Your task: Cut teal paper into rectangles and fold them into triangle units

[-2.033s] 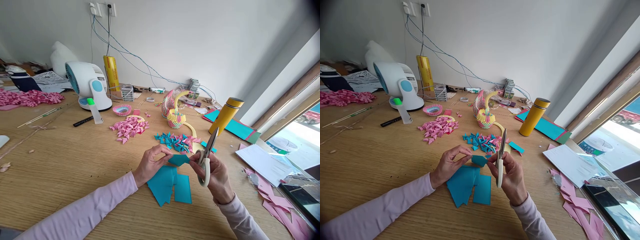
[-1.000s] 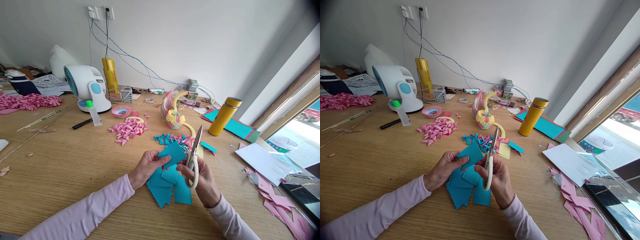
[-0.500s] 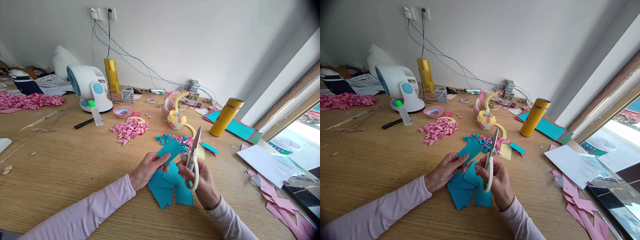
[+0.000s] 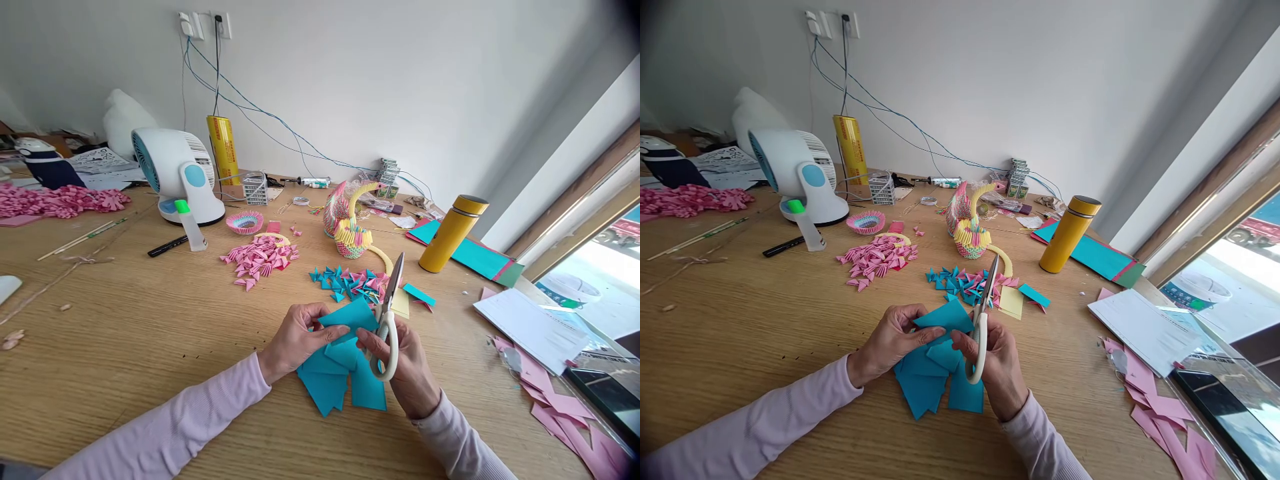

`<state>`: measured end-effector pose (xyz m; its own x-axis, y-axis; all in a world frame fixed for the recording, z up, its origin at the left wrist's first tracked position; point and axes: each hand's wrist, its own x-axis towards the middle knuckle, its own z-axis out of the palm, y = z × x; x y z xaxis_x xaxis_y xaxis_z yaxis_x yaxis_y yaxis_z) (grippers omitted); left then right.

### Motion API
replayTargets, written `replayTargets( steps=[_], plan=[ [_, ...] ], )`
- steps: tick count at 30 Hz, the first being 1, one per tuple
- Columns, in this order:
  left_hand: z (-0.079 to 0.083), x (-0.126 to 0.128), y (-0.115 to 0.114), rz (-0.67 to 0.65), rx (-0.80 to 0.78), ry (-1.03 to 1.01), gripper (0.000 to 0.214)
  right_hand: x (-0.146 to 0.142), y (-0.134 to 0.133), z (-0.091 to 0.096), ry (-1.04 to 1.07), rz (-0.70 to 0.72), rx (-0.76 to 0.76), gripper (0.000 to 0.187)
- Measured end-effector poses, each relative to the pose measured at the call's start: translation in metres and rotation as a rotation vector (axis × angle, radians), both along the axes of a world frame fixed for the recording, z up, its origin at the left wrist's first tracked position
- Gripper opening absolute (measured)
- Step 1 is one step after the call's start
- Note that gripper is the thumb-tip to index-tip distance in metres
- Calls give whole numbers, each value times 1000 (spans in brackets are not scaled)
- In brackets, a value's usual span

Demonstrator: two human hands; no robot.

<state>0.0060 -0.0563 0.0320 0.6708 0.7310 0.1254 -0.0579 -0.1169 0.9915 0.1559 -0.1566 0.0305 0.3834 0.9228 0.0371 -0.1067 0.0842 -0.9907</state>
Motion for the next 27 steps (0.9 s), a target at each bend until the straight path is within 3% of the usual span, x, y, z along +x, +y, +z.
replayTargets(
  steps=[4,11,19,27],
  plan=[
    [-1,-3,2,39,172,24,36,-2,0,0,84,-30,34,28],
    [5,-4,0,-146,91,-52,25,1,-2,-5,259,-61,18,22],
    [3,-2,-1,-159,-69,-160,22,-1,-1,-3,350,-84,-32,22],
    [0,-2,1,-201,-71,-190,23,-3,0,-1,483,-65,-17,26]
  ],
)
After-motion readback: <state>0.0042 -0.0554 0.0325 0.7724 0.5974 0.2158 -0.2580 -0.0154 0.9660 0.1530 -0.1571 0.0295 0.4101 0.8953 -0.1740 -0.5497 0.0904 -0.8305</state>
